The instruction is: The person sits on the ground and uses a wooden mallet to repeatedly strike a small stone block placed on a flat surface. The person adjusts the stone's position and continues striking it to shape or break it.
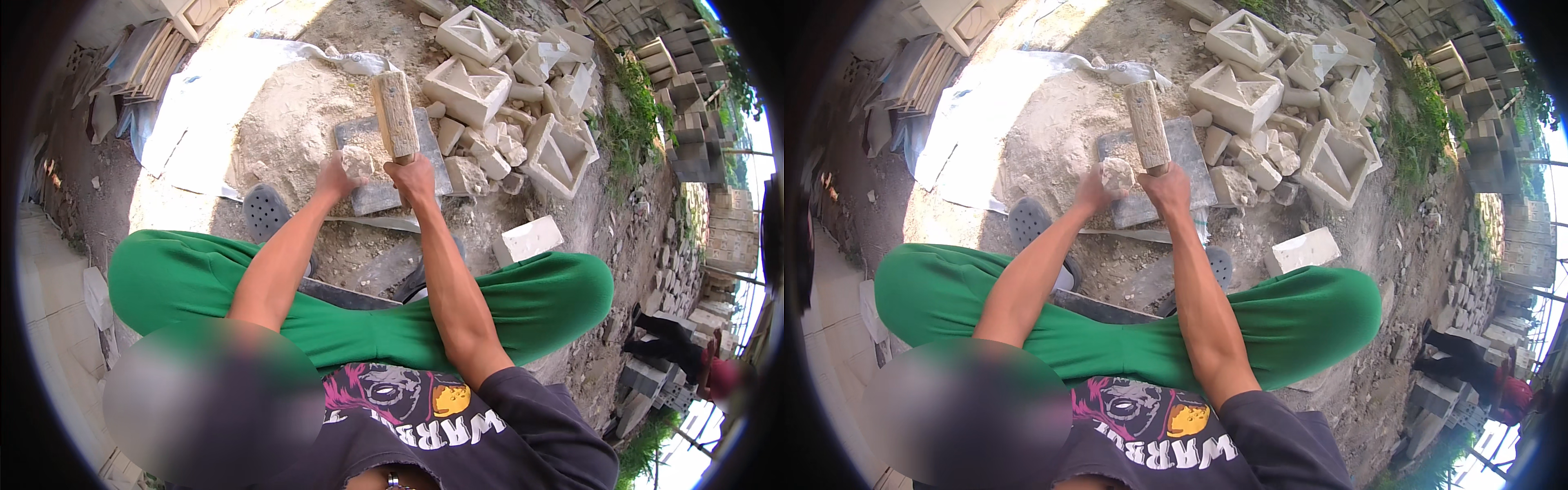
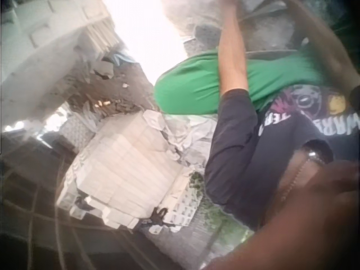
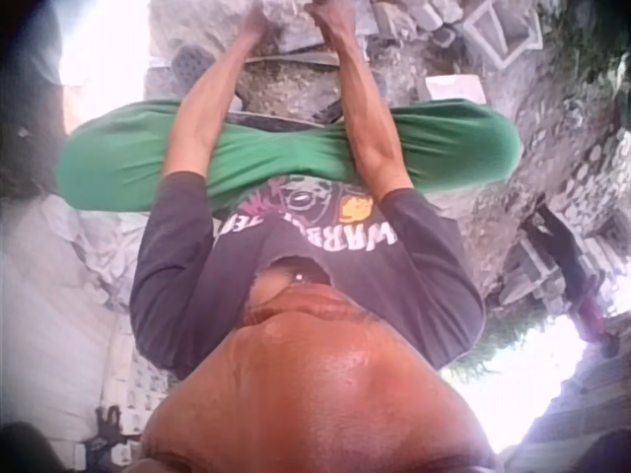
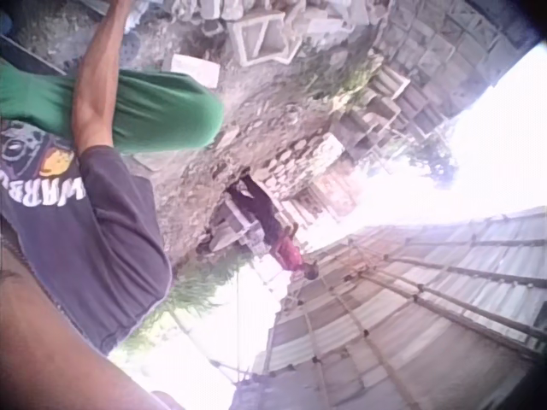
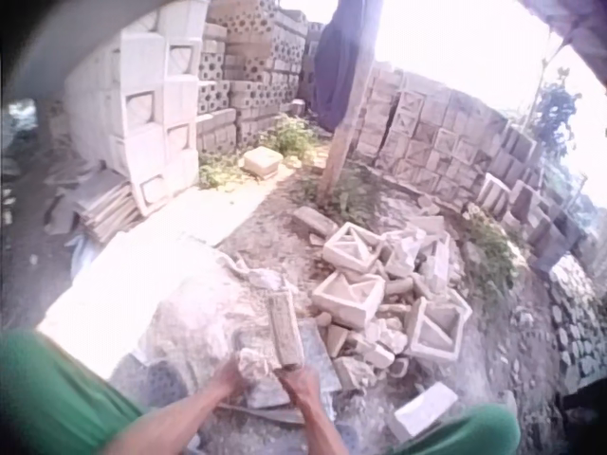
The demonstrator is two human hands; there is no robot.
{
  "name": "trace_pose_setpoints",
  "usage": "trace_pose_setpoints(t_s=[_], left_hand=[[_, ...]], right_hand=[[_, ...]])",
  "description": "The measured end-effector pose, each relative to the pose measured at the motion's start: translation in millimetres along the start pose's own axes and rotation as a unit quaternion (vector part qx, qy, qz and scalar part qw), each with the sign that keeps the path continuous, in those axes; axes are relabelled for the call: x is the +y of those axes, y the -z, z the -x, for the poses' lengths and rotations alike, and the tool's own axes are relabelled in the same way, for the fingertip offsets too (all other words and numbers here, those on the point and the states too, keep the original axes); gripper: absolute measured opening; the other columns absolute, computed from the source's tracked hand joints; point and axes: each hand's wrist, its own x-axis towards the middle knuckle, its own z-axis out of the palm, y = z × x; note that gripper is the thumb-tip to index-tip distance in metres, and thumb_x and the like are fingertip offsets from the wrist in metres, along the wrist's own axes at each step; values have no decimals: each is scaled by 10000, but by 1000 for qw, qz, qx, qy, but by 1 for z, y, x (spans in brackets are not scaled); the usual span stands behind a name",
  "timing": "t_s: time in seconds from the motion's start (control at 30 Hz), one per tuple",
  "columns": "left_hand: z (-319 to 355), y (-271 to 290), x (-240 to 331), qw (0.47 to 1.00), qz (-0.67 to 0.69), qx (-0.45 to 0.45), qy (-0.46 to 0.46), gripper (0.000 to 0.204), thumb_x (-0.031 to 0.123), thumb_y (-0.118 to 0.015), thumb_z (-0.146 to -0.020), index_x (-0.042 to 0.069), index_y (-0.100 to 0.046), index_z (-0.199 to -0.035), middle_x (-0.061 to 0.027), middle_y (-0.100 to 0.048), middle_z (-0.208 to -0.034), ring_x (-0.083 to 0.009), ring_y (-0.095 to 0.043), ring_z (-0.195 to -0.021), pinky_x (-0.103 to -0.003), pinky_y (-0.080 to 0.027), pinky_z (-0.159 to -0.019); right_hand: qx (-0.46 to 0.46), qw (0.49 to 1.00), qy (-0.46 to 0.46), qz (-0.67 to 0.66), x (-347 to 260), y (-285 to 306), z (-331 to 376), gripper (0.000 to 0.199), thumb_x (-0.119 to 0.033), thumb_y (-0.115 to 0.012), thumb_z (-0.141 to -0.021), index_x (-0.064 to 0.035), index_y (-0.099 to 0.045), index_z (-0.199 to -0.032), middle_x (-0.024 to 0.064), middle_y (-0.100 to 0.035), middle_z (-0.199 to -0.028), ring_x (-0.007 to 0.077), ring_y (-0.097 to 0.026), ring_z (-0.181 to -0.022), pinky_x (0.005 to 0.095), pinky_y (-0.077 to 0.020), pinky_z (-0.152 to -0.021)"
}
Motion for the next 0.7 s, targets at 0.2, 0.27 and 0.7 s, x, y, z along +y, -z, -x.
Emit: trace_pose_setpoints(t_s=[0.2, 0.27, 0.7], left_hand=[[-6, 6, 6, 999, 13, -34, -6, 1000, 446, -910, -691, 10, -408, -1438, -311, -502, -1378, -455, -548, -1244, -481, -477, -1028], [-12, 4, -7, 1000, 11, -16, -16, 1005, 445, -914, -686, 19, -412, -1445, -307, -507, -1370, -456, -549, -1243, -487, -476, -1026], [-18, -2, -21, 998, 48, -13, -35, 1077, 463, -936, -645, 29, -397, -1470, -292, -511, -1357, -442, -554, -1246, -475, -469, -1054]], right_hand=[[-91, 980, -83, 153, 52, -17, -18, 373, -290, -715, -693, 32, -741, -879, 240, -731, -856, 364, -736, -853, 433, -565, -740], [-89, 988, -66, 111, 39, -14, -13, 386, -292, -716, -697, 37, -738, -899, 233, -736, -866, 363, -738, -857, 440, -564, -746], [-73, 992, -73, 69, 36, -25, 5, 307, -222, -696, -710, 83, -684, -750, 178, -698, -666, 259, -721, -610, 393, -569, -593]])
